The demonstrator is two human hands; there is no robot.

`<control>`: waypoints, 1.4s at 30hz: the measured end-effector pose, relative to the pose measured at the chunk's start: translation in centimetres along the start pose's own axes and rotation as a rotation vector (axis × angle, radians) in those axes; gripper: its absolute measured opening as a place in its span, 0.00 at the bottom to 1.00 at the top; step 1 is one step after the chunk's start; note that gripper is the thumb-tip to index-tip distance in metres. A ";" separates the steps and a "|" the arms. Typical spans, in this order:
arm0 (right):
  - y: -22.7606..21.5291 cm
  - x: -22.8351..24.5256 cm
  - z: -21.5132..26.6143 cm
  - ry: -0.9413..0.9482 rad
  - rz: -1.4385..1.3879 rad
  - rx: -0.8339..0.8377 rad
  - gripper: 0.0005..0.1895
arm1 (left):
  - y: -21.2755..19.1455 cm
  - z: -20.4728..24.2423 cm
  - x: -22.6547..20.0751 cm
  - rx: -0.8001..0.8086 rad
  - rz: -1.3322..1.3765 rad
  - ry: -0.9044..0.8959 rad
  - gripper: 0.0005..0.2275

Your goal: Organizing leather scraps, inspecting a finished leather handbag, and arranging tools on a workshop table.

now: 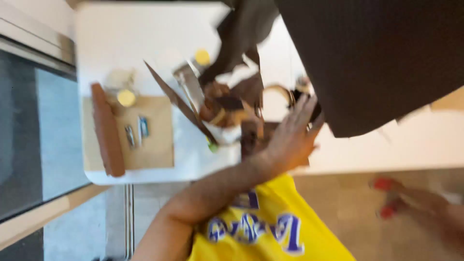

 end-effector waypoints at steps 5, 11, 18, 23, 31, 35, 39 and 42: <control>0.8 -0.1 1.3 -0.010 0.075 0.108 0.03 | 2.9 12.3 2.5 1.064 -0.174 -0.380 0.35; 0.0 -0.3 1.4 -0.045 0.217 0.223 0.04 | -8.2 9.1 2.6 0.260 -0.117 -0.032 0.09; 8.6 -2.1 4.3 -0.076 0.181 0.277 0.06 | -12.2 -0.7 2.6 0.118 -0.421 0.124 0.26; 11.8 -6.4 7.5 0.402 0.442 0.035 0.28 | -9.1 3.7 5.7 0.514 -0.590 0.049 0.27; 21.0 -9.7 12.0 0.281 0.680 -0.254 0.35 | -8.4 6.4 7.8 1.345 -0.317 -0.538 0.22; 20.8 -11.8 10.7 0.596 -0.179 -0.053 0.20 | -6.5 10.3 4.7 0.939 -0.448 0.000 0.41; 22.0 -10.8 10.7 0.554 -0.076 0.175 0.26 | -6.5 12.6 6.0 0.884 -0.619 -0.034 0.25; 23.7 -11.4 10.5 0.448 0.734 0.093 0.18 | -6.5 12.0 8.4 1.402 -0.325 -0.673 0.10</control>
Point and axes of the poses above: each hand's wrist, its own z-axis away from the middle knuckle, its own y-axis out of the palm, x = y × z, the point moved 6 cm from there along -z, towards the middle knuckle, and after that the axes turned 1 degree about -z, right-handed, at the moved point
